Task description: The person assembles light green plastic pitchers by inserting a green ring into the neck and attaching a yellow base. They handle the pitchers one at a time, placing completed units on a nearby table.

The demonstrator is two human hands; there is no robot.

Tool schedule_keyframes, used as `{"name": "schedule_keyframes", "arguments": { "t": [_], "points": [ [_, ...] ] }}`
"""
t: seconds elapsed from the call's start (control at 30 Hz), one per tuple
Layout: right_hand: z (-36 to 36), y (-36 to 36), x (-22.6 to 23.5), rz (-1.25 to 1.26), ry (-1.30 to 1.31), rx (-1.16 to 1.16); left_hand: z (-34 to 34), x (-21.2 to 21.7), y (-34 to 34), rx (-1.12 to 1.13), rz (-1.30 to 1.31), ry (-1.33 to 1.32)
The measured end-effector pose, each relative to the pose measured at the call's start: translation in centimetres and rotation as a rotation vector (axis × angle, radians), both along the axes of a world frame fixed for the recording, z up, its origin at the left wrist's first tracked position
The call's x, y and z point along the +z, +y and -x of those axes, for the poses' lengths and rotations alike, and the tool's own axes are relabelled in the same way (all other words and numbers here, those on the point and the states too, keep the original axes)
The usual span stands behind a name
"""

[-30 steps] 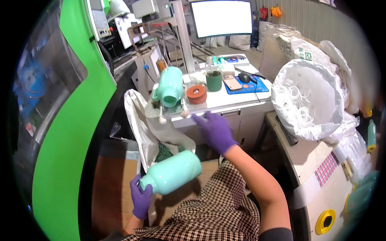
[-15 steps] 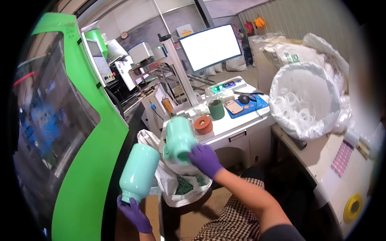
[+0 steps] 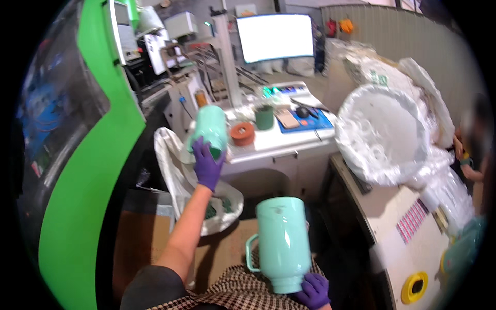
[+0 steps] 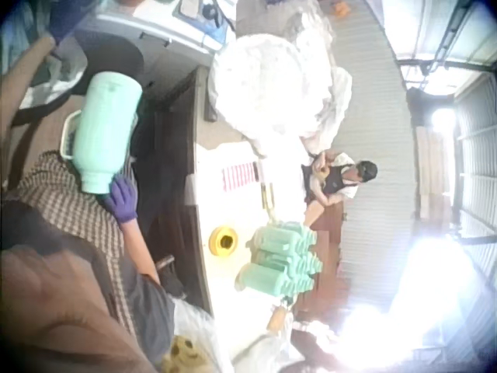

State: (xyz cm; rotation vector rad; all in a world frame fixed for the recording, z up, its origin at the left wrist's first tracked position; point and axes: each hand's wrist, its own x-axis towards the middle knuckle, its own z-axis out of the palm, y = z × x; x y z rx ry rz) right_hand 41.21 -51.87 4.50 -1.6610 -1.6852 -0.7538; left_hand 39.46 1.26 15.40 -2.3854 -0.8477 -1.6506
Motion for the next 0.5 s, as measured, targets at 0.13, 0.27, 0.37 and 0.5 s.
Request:
{"name": "schedule_keyframes", "arguments": {
  "t": [0.13,0.27,0.37,0.5],
  "points": [
    [0.9,0.0,-0.7,0.042,0.083,-0.006,-1.4,0.8,1.0,0.033,-0.113,0.121],
    [0.2,-0.7,-0.8,-0.020,0.162,-0.025,-0.8,1.1,1.5,-0.033,-0.139,0.172],
    [0.4,-0.5,-1.1,-0.033,0.201,-0.053,0.0,0.5,3.0,-0.110,-0.105,0.188],
    [0.2,0.1,-1.7,-0.060,0.168,-0.035,-0.3,-0.8,6.2,-0.235,-0.047,0.191]
  ]
}}
